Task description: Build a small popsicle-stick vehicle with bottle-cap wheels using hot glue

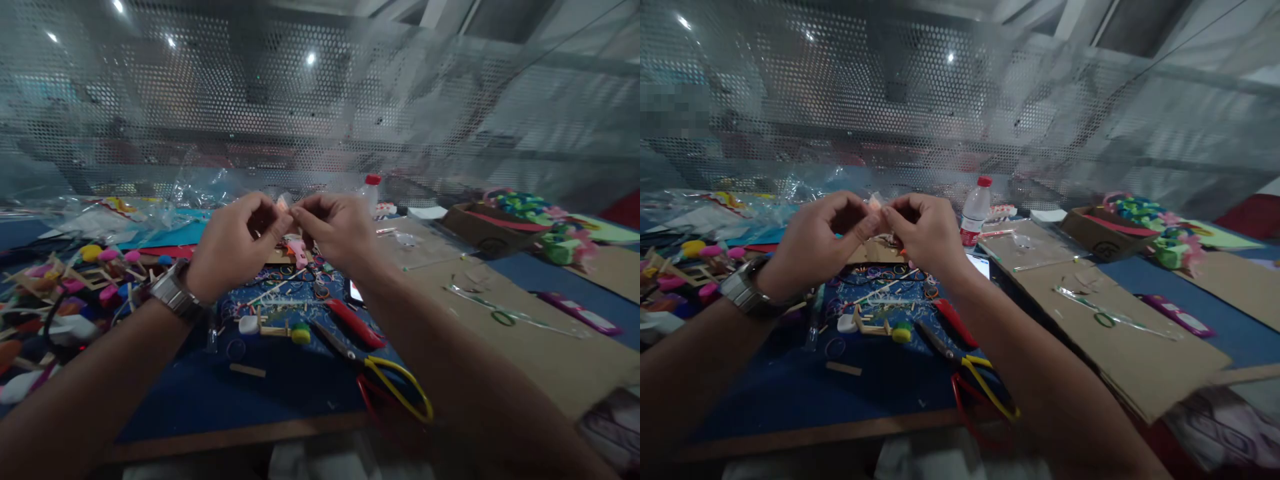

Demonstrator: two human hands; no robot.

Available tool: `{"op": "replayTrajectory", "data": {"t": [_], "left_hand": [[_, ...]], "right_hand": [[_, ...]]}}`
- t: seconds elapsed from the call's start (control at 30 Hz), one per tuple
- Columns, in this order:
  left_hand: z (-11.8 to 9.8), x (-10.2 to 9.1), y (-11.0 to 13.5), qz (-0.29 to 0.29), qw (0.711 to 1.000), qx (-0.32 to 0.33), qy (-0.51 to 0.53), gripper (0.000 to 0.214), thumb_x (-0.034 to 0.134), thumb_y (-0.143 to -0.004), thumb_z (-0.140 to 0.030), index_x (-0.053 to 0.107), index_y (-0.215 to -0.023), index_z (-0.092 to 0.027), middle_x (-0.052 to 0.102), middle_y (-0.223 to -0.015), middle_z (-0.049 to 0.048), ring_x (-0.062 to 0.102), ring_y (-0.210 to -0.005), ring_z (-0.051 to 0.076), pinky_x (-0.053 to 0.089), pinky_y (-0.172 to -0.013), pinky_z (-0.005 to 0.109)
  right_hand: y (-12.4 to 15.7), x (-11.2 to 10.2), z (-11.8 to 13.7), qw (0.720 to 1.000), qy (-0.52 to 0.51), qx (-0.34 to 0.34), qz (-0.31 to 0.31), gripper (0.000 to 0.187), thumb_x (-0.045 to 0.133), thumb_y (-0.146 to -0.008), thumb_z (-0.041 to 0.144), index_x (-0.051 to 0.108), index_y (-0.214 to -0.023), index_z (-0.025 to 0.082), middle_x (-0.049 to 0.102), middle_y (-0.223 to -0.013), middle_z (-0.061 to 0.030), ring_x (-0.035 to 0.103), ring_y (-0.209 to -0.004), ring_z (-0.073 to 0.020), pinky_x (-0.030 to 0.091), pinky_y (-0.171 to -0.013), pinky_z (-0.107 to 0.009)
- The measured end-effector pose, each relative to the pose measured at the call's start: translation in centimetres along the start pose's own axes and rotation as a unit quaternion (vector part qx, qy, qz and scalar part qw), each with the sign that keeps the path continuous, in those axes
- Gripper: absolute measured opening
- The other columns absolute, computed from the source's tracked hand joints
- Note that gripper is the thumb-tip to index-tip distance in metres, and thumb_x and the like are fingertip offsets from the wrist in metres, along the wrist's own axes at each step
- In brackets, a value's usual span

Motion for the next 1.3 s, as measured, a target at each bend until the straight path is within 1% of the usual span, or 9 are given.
{"op": "replayTrajectory", "data": {"t": [0.07, 0.17, 0.33, 0.47, 0.6, 0.73, 0.83, 1.1, 1.3], "left_hand": [[0.3, -0.1, 0.2, 0.015, 1.000, -0.005, 0.011, 0.027, 0.058, -0.099, -0.042, 0.067, -0.089, -0.018, 0.072, -0.083, 0.0031, 0.062, -0.071, 0.014, 0.046, -0.064, 0.028], [1.0, 0.7, 0.8, 0.076, 0.997, -0.019, 0.013, 0.031, 0.051, -0.101, -0.041, 0.067, -0.087, -0.018, 0.071, -0.085, 0.0042, 0.062, -0.076, 0.016, 0.044, -0.066, 0.030], [2.7, 1.6, 0.8, 0.132, 0.988, -0.052, -0.061, 0.036, 0.050, -0.099, -0.038, 0.064, -0.072, -0.017, 0.065, -0.070, 0.0025, 0.056, -0.066, 0.016, 0.035, -0.060, 0.031], [3.3, 2.1, 0.6, 0.165, 0.983, -0.060, -0.048, 0.033, 0.053, -0.097, -0.037, 0.067, -0.074, -0.018, 0.067, -0.070, 0.0016, 0.057, -0.067, 0.016, 0.035, -0.061, 0.030], [2.8, 2.4, 0.6, 0.179, 0.981, -0.043, -0.065, 0.033, 0.048, -0.099, -0.033, 0.067, -0.076, -0.018, 0.068, -0.074, 0.0030, 0.058, -0.069, 0.017, 0.037, -0.064, 0.031], [1.8, 2.4, 0.8, 0.184, 0.980, -0.011, -0.080, 0.034, 0.045, -0.100, -0.032, 0.066, -0.077, -0.019, 0.066, -0.074, 0.0027, 0.056, -0.068, 0.017, 0.037, -0.064, 0.032], [1.3, 2.3, 0.9, 0.190, 0.979, -0.009, -0.077, 0.034, 0.045, -0.100, -0.031, 0.066, -0.076, -0.020, 0.066, -0.073, 0.0024, 0.056, -0.067, 0.017, 0.037, -0.063, 0.032], [0.8, 1.8, 1.1, 0.197, 0.980, -0.001, -0.037, 0.037, 0.045, -0.100, -0.035, 0.069, -0.078, -0.019, 0.068, -0.074, 0.0026, 0.060, -0.071, 0.018, 0.043, -0.068, 0.031], [0.7, 1.6, 1.2, 0.199, 0.980, -0.003, -0.024, 0.034, 0.048, -0.099, -0.035, 0.071, -0.079, -0.019, 0.070, -0.074, 0.0024, 0.060, -0.070, 0.017, 0.045, -0.068, 0.029]], "right_hand": [[0.5, 1.0, -1.1, 0.996, -0.077, 0.034, 0.008, 0.025, 0.076, -0.083, 0.040, 0.071, -0.076, 0.016, 0.059, -0.056, 0.0027, 0.048, -0.045, -0.0094, 0.034, -0.044, -0.025], [1.6, 2.4, -3.5, 0.985, -0.152, 0.085, 0.017, 0.033, 0.081, -0.078, 0.048, 0.069, -0.072, 0.018, 0.057, -0.055, 0.0035, 0.046, -0.046, -0.0085, 0.033, -0.045, -0.025], [3.1, 4.0, -5.9, 0.973, -0.201, 0.112, 0.030, 0.041, 0.084, -0.072, 0.055, 0.068, -0.066, 0.018, 0.055, -0.053, 0.0041, 0.039, -0.047, -0.0073, 0.027, -0.045, -0.024], [3.6, 4.2, -5.9, 0.966, -0.221, 0.133, 0.033, 0.043, 0.087, -0.066, 0.056, 0.067, -0.065, 0.018, 0.054, -0.052, 0.0054, 0.037, -0.046, -0.0070, 0.027, -0.045, -0.024], [4.0, 3.9, -6.2, 0.961, -0.231, 0.148, 0.032, 0.043, 0.089, -0.064, 0.055, 0.068, -0.066, 0.018, 0.056, -0.053, 0.0048, 0.040, -0.048, -0.0078, 0.028, -0.046, -0.024], [4.4, 3.8, -6.8, 0.956, -0.250, 0.144, 0.045, 0.038, 0.088, -0.068, 0.052, 0.070, -0.068, 0.019, 0.056, -0.052, 0.0052, 0.039, -0.046, -0.0077, 0.027, -0.046, -0.024], [4.6, 3.8, -7.0, 0.953, -0.260, 0.141, 0.060, 0.036, 0.088, -0.070, 0.051, 0.071, -0.070, 0.019, 0.058, -0.055, 0.0050, 0.040, -0.046, -0.0076, 0.028, -0.045, -0.024], [4.5, 3.6, -5.9, 0.939, -0.301, 0.141, 0.084, 0.036, 0.090, -0.067, 0.048, 0.069, -0.068, 0.020, 0.058, -0.058, 0.0054, 0.043, -0.047, -0.0077, 0.031, -0.046, -0.025], [4.7, 3.8, -5.4, 0.935, -0.308, 0.127, 0.118, 0.035, 0.083, -0.077, 0.049, 0.063, -0.070, 0.021, 0.056, -0.060, 0.0060, 0.042, -0.048, -0.0079, 0.031, -0.047, -0.025]]}}
Point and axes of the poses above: each hand's wrist, its own y-axis away from the middle knuckle, its own x-axis out of the palm, z = x × y, the point moved 6 cm from there along -y, towards the middle knuckle
